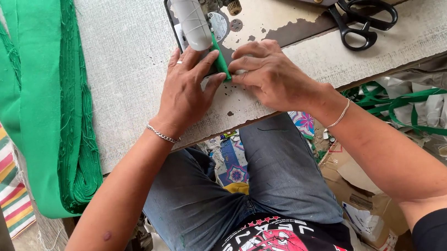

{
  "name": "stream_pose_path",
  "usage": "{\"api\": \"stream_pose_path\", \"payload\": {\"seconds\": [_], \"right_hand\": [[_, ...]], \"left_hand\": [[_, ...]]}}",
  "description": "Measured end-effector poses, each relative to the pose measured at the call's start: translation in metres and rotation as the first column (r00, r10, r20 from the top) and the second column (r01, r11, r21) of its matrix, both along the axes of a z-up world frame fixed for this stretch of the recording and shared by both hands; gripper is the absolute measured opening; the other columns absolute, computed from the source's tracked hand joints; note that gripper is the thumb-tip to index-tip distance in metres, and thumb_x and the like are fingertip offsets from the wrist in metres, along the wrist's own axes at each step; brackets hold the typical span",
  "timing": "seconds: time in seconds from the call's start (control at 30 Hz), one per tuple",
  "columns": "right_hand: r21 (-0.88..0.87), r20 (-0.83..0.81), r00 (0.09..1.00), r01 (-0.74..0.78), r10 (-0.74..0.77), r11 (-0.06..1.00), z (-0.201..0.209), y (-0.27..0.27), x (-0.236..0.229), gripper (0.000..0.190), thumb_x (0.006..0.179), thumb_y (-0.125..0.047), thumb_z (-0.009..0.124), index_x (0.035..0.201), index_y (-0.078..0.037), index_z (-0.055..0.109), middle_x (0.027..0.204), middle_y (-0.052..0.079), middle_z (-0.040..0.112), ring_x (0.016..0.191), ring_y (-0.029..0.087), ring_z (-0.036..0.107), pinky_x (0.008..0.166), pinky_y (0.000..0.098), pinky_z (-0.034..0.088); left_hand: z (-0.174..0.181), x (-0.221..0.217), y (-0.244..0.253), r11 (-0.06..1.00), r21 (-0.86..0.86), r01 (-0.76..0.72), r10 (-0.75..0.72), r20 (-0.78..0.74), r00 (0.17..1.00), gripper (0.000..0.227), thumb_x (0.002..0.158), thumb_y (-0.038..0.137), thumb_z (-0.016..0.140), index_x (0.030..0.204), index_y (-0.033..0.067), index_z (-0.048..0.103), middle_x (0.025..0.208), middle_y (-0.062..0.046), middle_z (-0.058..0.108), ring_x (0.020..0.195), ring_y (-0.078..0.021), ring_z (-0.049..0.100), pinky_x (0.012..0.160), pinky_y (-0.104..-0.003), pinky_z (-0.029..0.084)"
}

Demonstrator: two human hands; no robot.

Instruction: Folding and guiding green fabric strips through a guide on a sewing machine table.

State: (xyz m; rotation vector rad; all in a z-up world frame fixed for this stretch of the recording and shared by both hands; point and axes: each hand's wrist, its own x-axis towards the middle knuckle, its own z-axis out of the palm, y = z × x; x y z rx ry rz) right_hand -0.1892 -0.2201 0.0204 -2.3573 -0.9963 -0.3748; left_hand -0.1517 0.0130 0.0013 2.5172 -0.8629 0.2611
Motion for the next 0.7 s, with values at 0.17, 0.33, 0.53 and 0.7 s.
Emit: {"api": "stream_pose_path", "payload": {"seconds": [0.17,0.33,0.53,0.7], "right_hand": [[-0.036,0.036,0.999,-0.026,0.028,0.999,0.005,0.001,-0.003,0.017,0.097,-0.007,0.067,0.109,-0.015,0.077,0.118,0.001,0.071,0.123,0.023,0.053,0.101,0.05,0.038],[-0.053,0.026,0.999,-0.034,0.035,0.998,0.006,0.0,-0.001,0.023,0.097,-0.008,0.067,0.116,-0.016,0.077,0.123,0.002,0.07,0.13,0.025,0.048,0.101,0.0521,0.038],[-0.082,0.073,0.997,-0.023,0.029,0.996,0.009,0.0,-0.005,0.021,0.097,-0.009,0.067,0.115,-0.015,0.076,0.134,0.004,0.067,0.138,0.026,0.044,0.103,0.0496,0.039],[-0.137,0.155,0.987,-0.03,0.051,0.99,0.004,0.0,-0.005,0.019,0.099,-0.011,0.064,0.115,-0.014,0.075,0.132,0.003,0.07,0.137,0.022,0.05,0.104,0.0443,0.04]], "left_hand": [[-0.007,0.005,0.006,0.997,-0.04,0.062,-0.062,-0.003,0.998,0.032,0.102,0.036,0.07,0.129,0.0188,0.074,0.138,-0.007,0.065,0.136,-0.0362,0.054,0.118,-0.058,0.032],[0.001,-0.003,0.005,0.999,0.014,0.046,-0.046,0.001,0.999,0.035,0.101,0.037,0.07,0.129,0.0187,0.074,0.14,-0.005,0.063,0.136,-0.0373,0.053,0.116,-0.062,0.033],[0.002,-0.006,0.006,1.0,-0.007,0.01,-0.01,-0.024,1.0,0.034,0.098,0.036,0.073,0.128,0.019,0.074,0.137,-0.001,0.064,0.133,-0.0351,0.054,0.117,-0.061,0.032],[-0.006,0.003,0.006,0.999,-0.029,-0.018,0.016,-0.049,0.999,0.025,0.102,0.038,0.067,0.12,0.0255,0.077,0.13,0.007,0.067,0.131,-0.0273,0.055,0.117,-0.053,0.031]]}}
